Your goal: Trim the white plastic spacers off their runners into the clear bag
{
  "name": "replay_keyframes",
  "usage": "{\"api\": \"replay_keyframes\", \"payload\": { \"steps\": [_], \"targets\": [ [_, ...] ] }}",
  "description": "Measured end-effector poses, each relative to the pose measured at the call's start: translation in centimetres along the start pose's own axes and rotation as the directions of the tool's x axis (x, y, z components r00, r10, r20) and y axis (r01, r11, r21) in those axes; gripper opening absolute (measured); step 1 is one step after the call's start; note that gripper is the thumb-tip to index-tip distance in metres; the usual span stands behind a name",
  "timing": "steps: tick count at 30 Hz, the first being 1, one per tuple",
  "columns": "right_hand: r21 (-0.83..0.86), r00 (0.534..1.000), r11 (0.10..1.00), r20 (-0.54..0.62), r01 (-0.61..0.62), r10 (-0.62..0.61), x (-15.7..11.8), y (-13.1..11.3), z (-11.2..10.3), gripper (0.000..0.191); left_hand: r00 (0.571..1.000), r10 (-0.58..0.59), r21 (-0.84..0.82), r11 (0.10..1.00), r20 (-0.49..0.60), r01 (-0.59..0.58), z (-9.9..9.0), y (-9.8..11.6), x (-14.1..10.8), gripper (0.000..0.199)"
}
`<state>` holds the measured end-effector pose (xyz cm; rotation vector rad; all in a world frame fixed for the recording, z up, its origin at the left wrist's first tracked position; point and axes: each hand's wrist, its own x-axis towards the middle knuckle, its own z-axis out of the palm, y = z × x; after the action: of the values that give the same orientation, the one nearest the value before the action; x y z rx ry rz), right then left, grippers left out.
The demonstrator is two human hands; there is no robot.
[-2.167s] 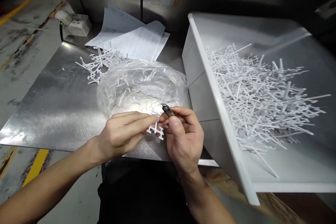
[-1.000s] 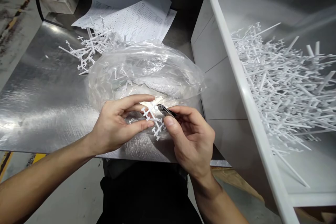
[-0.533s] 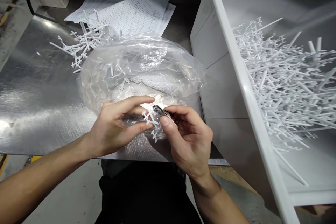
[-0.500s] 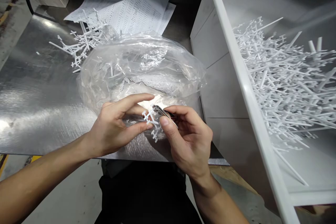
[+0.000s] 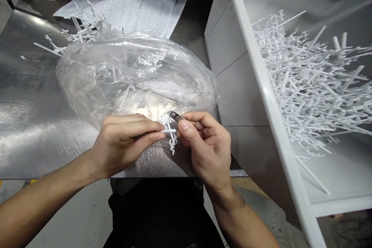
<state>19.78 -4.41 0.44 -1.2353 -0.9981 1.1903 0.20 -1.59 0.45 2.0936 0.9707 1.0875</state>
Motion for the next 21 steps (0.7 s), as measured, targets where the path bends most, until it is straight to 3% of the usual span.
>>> {"api": "replay_keyframes", "payload": {
  "steps": [3, 9, 21],
  "targets": [
    [0.000, 0.999, 0.999, -0.004, -0.045, 0.045, 0.06, -0.08, 0.12, 0.011, 0.999, 0.049, 0.048, 0.998, -0.002, -0.049, 0.15, -0.32, -0.22, 0.002],
    [0.010, 0.996, 0.996, -0.017, -0.085, 0.085, 0.41, -0.22, 0.25, 0.014, 1.000, 0.020, 0.073, 0.997, 0.002, -0.021, 0.04, -0.47, -0.19, 0.003],
    [0.066, 1.000, 0.998, 0.025, -0.007, 0.006, -0.44, -0.31, 0.07, 0.008, 0.998, -0.016, 0.059, 0.998, 0.056, 0.013, 0.01, -0.41, -0.19, 0.001]
  ]
}}
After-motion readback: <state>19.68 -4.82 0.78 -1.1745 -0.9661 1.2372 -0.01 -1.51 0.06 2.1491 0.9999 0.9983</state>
